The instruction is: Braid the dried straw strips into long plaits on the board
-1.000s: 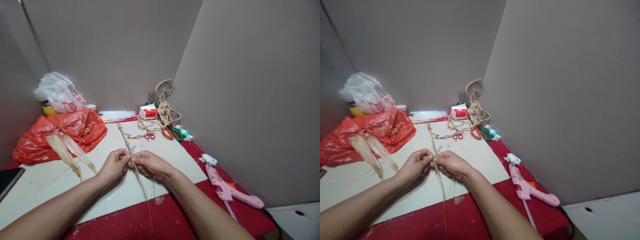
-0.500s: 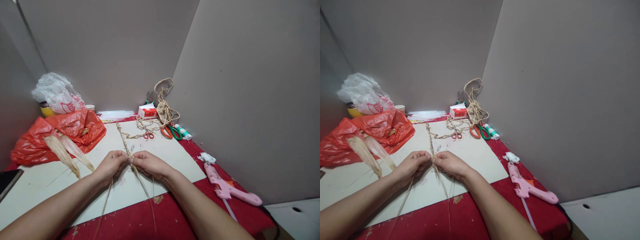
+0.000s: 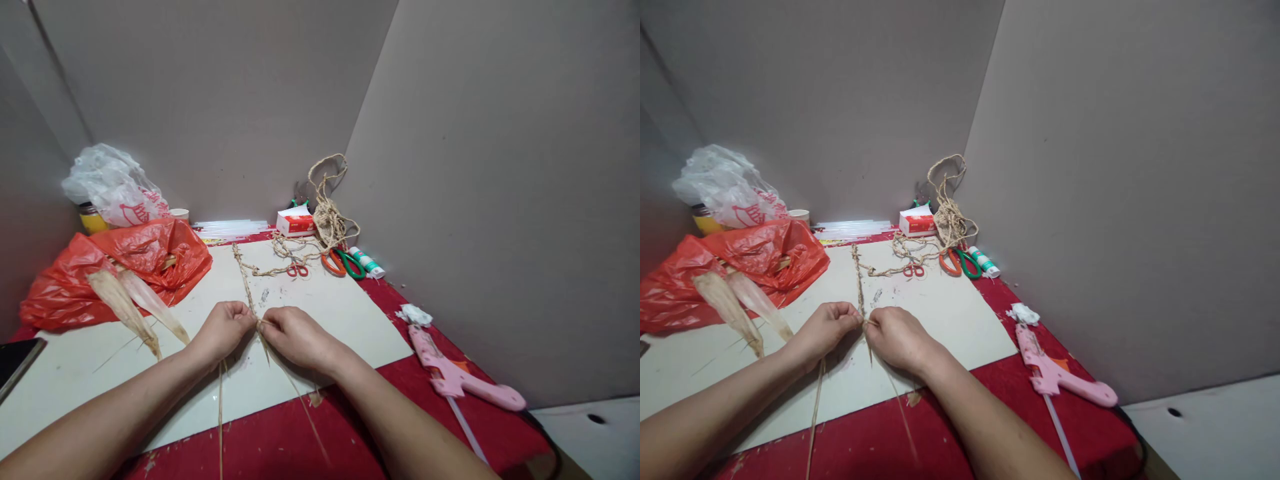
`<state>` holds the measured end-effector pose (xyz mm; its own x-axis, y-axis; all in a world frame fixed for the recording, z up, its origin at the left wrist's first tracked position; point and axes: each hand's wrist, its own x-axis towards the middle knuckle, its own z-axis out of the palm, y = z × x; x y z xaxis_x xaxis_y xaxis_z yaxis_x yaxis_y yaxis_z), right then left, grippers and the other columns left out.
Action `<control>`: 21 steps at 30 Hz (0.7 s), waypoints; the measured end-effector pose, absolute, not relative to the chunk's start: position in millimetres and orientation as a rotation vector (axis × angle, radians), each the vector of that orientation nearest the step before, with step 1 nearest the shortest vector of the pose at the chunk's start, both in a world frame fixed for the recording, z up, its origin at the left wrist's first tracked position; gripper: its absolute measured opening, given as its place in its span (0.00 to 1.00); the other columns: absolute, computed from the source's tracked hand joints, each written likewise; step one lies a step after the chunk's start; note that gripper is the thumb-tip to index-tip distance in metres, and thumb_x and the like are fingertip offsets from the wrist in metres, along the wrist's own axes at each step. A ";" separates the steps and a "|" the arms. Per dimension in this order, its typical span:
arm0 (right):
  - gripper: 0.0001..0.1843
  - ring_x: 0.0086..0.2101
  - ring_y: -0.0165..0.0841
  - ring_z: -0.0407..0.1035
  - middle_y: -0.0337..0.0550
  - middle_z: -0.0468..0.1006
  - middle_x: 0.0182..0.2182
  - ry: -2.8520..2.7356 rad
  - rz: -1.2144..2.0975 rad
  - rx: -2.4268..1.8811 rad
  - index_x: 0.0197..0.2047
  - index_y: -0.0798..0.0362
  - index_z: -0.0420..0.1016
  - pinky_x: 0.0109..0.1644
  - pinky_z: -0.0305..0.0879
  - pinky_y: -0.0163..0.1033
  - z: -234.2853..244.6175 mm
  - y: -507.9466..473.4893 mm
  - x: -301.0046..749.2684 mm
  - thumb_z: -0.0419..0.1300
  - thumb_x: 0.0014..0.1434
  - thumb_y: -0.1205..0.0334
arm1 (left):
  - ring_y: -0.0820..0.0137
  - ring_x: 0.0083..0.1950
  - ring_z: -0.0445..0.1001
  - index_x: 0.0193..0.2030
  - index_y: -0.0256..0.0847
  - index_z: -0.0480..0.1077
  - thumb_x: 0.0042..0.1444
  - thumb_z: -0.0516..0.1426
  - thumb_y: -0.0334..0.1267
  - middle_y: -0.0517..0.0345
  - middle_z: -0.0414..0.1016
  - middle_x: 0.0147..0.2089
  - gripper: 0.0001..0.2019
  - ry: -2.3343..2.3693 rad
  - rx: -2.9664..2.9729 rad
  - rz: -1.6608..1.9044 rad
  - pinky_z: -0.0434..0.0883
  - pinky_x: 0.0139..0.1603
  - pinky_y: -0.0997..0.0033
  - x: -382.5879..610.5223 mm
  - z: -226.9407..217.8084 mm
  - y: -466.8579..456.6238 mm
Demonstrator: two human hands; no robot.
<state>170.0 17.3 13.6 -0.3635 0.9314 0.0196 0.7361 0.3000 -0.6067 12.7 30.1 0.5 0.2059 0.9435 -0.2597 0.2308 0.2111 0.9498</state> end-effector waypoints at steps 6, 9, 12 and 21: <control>0.12 0.19 0.25 0.58 0.36 0.66 0.16 -1.988 1.204 -1.428 0.23 0.56 0.68 0.24 0.52 0.30 18.0 14.4 167.3 0.49 0.54 0.66 | 0.82 0.15 0.50 0.21 0.37 0.63 0.43 0.57 0.38 0.68 0.57 0.14 0.08 1.286 1.255 0.793 0.46 0.18 0.79 13.8 1.6 28.8; 0.12 0.14 0.25 0.58 0.34 0.64 0.14 -1.853 1.522 -1.411 0.26 0.55 0.65 0.19 0.52 0.30 10.9 8.5 158.0 0.47 0.57 0.62 | 0.80 0.16 0.56 0.21 0.37 0.64 0.43 0.57 0.37 0.65 0.62 0.15 0.07 1.217 1.200 0.798 0.50 0.19 0.78 13.7 1.3 28.9; 0.14 0.13 0.25 0.61 0.37 0.67 0.15 -1.866 1.512 -1.443 0.24 0.54 0.63 0.18 0.53 0.29 4.2 3.9 152.0 0.46 0.58 0.60 | 0.79 0.18 0.60 0.21 0.36 0.65 0.43 0.57 0.36 0.63 0.65 0.17 0.07 1.141 1.157 0.802 0.55 0.22 0.78 12.3 0.2 29.9; 0.13 0.21 0.28 0.60 0.46 0.74 0.22 -2.335 0.608 -1.503 0.24 0.56 0.72 0.26 0.47 0.35 16.1 -7.6 148.5 0.49 0.54 0.66 | 0.82 0.15 0.50 0.23 0.37 0.65 0.43 0.61 0.41 0.68 0.60 0.15 0.11 1.177 1.096 0.800 0.47 0.18 0.79 13.7 8.8 27.2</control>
<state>148.5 -7.6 16.1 -0.4088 0.9124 0.0207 0.7863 0.3636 -0.4995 13.7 27.2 8.8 0.2321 0.9231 -0.3066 0.0551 0.3022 0.9517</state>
